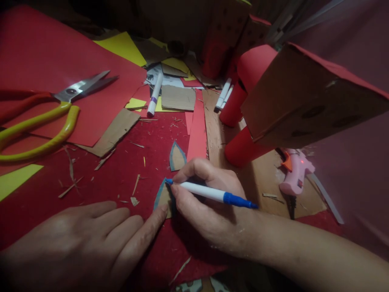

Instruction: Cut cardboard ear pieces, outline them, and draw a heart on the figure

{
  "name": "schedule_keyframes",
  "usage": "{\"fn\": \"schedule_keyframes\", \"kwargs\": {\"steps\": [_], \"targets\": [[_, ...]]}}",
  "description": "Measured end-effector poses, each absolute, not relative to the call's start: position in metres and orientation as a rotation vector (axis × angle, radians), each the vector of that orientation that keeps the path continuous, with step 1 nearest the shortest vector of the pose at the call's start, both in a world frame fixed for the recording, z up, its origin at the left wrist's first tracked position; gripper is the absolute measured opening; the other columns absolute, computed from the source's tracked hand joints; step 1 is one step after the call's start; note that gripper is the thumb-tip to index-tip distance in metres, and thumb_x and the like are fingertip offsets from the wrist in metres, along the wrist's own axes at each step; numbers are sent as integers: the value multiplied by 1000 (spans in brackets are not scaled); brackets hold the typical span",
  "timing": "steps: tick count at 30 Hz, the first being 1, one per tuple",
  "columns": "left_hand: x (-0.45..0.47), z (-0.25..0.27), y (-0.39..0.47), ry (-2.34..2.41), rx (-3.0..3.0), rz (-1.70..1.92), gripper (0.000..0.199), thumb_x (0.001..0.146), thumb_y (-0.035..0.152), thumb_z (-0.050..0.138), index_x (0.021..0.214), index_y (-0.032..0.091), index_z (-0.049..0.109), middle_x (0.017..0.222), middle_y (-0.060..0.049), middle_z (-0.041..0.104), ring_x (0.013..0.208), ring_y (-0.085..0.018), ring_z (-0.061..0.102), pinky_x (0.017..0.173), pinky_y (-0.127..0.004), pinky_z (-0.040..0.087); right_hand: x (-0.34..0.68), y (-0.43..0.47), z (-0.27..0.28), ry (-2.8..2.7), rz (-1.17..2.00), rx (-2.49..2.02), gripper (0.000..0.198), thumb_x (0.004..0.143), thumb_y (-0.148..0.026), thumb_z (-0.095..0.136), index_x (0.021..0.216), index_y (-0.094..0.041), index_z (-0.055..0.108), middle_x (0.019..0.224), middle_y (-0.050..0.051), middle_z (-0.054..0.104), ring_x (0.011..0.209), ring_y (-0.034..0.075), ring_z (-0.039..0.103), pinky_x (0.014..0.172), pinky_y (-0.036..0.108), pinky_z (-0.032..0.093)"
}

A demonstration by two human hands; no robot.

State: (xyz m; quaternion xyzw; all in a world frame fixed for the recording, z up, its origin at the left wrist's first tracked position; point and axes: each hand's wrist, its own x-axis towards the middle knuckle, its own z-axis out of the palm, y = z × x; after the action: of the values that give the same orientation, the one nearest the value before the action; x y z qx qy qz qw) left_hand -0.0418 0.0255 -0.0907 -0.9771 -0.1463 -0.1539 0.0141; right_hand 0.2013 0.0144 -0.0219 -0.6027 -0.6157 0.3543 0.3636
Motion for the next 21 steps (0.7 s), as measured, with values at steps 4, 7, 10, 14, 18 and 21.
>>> {"fn": "schedule_keyframes", "kwargs": {"steps": [4,7,10,14,18,21], "targets": [[-39,-89,27,-413,-3014,-481,42,94,20,57,130,5,71,83,-5,69,66,-25,63,59,-45,51,204,13,-24,-1570,896,-1510,9,92,-16,76,86,-23,73,67,1,78,54,14,70,49,18,55],[-36,-87,28,-423,-3002,-528,41,95,20,54,129,6,71,82,-6,70,64,-26,64,57,-45,50,207,12,-26,-1555,855,-1468,9,95,-19,78,89,-24,74,68,0,77,55,14,69,50,19,55],[-30,-81,30,-440,-2955,-557,40,96,13,50,130,3,69,75,-3,68,58,-24,62,54,-43,50,209,11,-28,-1522,821,-1467,11,95,-18,81,88,-25,75,66,-1,75,55,14,68,51,20,55],[-22,-72,34,-420,-2918,-643,33,102,8,47,128,6,69,70,3,66,53,-20,61,53,-40,51,208,10,-25,-1470,842,-1478,13,90,-15,82,86,-27,77,65,-2,75,54,15,69,49,21,55],[-22,-68,33,-394,-2891,-844,30,107,7,43,119,13,70,66,6,59,48,-18,49,49,-42,42,208,11,-23,-1401,914,-1476,14,89,-19,84,81,-27,76,59,-2,69,48,14,60,42,21,47],[-28,-66,29,-324,-2986,-677,24,109,15,52,122,17,72,72,4,63,59,-20,53,55,-45,43,208,13,-24,-1323,981,-1491,13,89,-22,85,81,-27,76,61,-1,70,51,14,59,43,21,46]]}}
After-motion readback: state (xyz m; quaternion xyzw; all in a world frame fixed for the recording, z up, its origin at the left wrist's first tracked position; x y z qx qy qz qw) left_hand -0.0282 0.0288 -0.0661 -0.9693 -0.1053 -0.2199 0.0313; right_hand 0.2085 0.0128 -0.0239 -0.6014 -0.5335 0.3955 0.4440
